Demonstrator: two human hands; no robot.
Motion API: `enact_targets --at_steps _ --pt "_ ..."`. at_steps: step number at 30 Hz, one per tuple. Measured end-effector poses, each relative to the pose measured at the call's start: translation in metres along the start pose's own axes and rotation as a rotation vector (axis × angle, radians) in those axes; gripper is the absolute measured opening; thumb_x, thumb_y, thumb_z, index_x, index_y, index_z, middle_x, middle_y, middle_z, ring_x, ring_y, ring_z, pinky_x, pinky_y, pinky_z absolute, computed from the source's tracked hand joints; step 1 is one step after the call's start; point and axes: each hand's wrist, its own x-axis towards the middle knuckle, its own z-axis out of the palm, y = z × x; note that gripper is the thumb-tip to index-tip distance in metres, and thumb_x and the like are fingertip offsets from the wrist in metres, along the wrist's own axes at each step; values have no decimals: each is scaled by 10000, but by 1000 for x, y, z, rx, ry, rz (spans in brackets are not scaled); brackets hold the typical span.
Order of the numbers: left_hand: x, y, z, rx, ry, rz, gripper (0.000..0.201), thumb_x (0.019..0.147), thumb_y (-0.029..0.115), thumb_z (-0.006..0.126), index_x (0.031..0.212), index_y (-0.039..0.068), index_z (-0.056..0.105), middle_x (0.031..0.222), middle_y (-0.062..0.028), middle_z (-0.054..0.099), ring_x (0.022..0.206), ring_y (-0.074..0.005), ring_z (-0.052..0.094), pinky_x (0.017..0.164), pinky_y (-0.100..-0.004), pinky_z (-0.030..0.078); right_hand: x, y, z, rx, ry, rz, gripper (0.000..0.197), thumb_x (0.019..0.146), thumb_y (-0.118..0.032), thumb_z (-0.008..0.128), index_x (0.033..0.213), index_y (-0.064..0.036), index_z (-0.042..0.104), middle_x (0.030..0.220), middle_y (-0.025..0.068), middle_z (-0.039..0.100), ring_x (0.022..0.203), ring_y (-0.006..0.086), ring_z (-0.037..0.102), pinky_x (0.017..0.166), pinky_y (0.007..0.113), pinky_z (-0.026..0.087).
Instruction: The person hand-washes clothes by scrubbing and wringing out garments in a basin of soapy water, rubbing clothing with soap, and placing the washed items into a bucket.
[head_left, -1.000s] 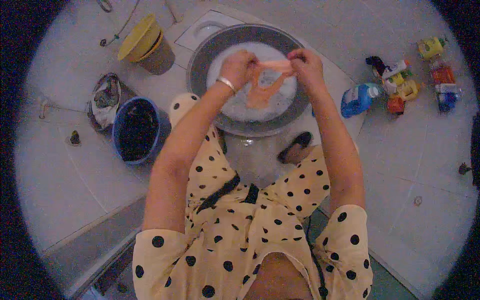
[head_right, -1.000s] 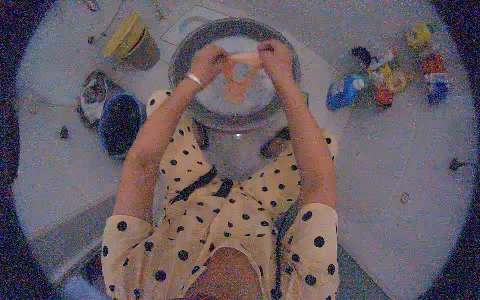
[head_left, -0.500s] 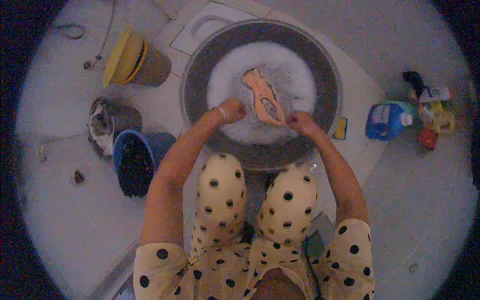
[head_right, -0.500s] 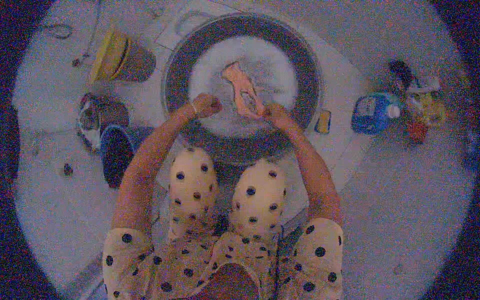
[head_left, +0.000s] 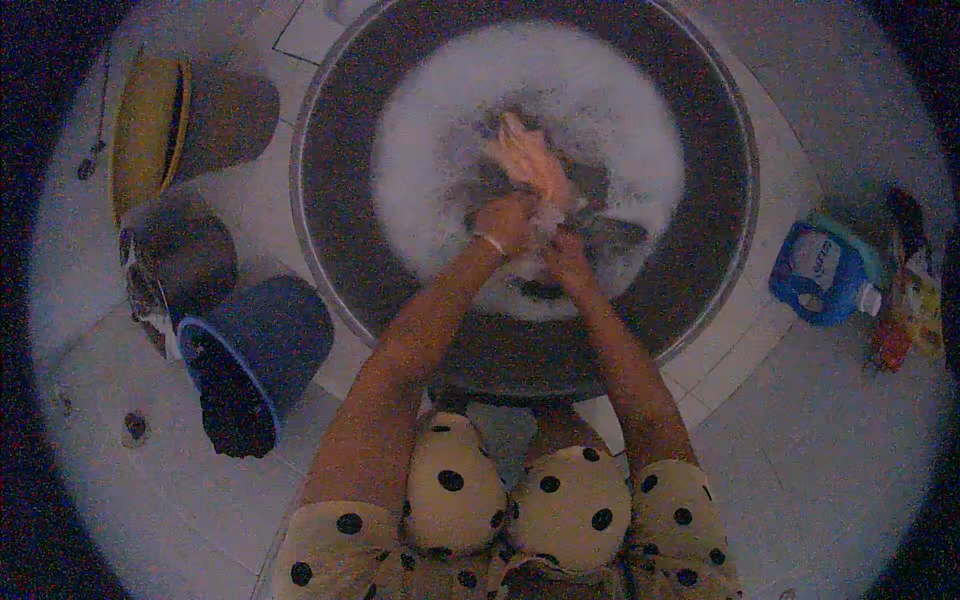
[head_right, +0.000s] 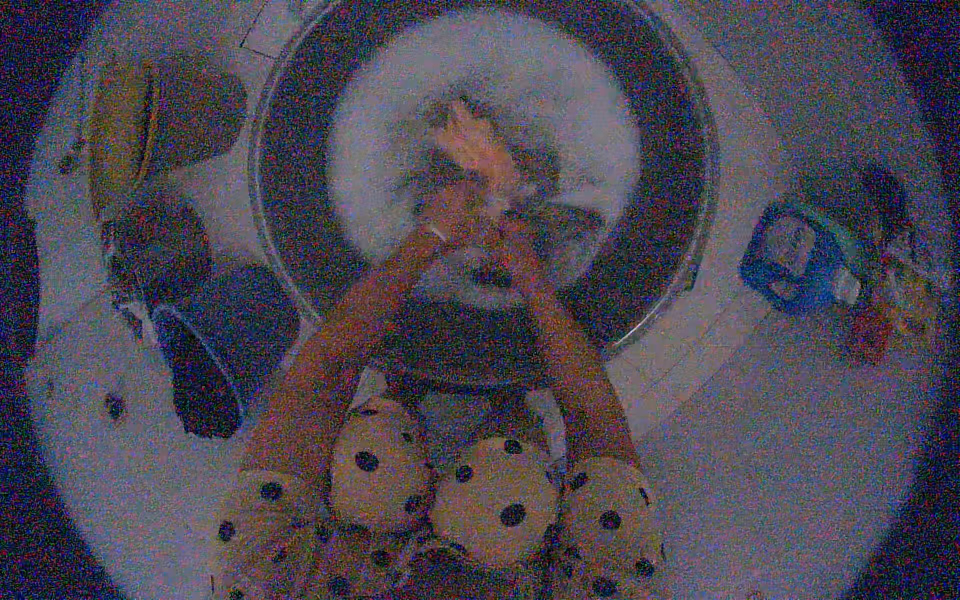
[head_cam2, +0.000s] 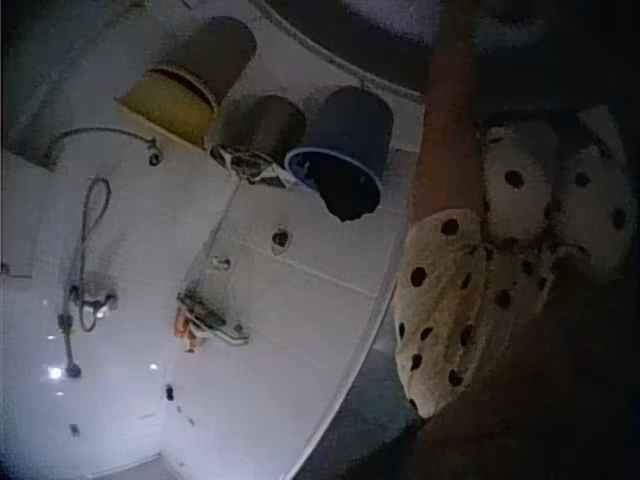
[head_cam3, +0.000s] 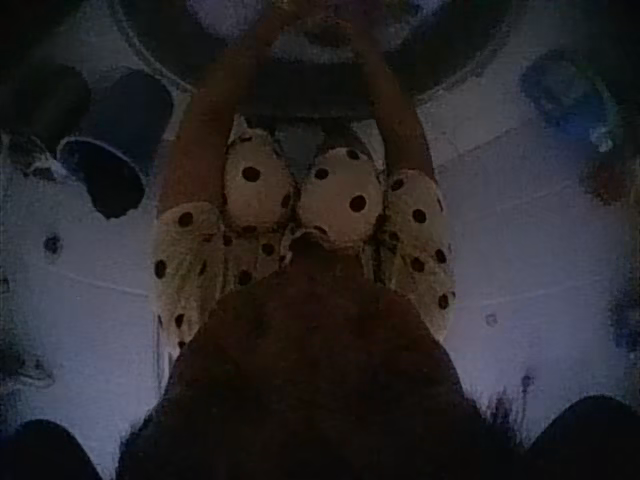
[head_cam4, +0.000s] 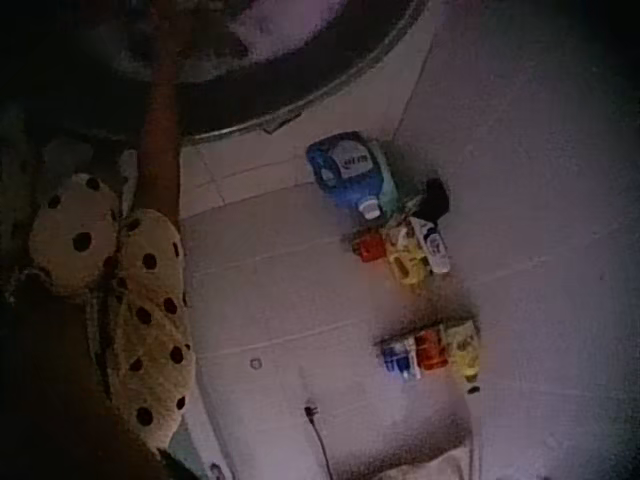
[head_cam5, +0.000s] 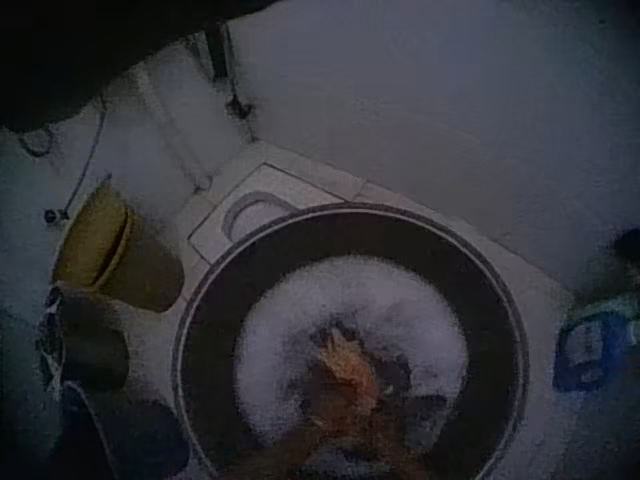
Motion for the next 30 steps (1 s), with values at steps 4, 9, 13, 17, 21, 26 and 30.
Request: enact_targets --at_steps 4,9,13,17,21,26,30 --pt "-26 -87 -25 -7 424 -375 469 814 347 644 1179 66 557 1138 -171 613 1030 -388 601 874 -468 498 -1 0 -50 61 129 270 284 888 -278 639 1017 -24 627 952 88 646 908 205 632 737 391 516" --pt "-40 -90 -10 54 633 -268 497 785 285 651 1214 63 533 1269 -229 513 1028 -429 580 901 -481 479 88 -181 -3 1112 -58 945 356 903 -260 624 1185 -50 567 1166 110 602 1019 239 600 909 416 499" --pt "-40 134 2 -248 840 303 379 752 251 627 1076 55 627 1116 -216 598 945 -438 593 908 -532 444 89 -67 -57 1399 67 761 413 919 -319 594 1238 -62 548 1221 98 586 1029 255 608 918 408 499" --pt "-47 114 -8 -185 704 343 376 744 273 640 1045 48 632 1013 -183 626 929 -407 607 871 -508 471 77 -101 -22 1576 53 765 408 926 -316 579 1251 -72 546 1229 89 579 1054 244 598 925 397 494" --pt "-10 13 -66 103 276 -141 383 804 326 629 1039 25 607 1009 -165 610 947 -349 616 841 -441 508 82 -188 -29 1234 127 766 407 932 -283 581 1281 -82 525 1211 82 581 1072 214 580 921 357 486" --pt "-15 -99 -71 346 812 -280 422 891 286 563 1195 -5 523 1136 -166 566 1043 -337 580 865 -420 504 79 -127 -68 434 280 501 421 937 -285 583 1282 -49 530 1219 94 578 1049 206 576 861 330 484" --pt "15 -88 -41 211 553 -205 378 828 300 591 1145 94 595 1043 -146 621 941 -354 611 845 -524 479 90 -72 -22 529 144 545 396 919 -261 593 1242 -35 549 1156 86 600 997 208 589 834 346 492"
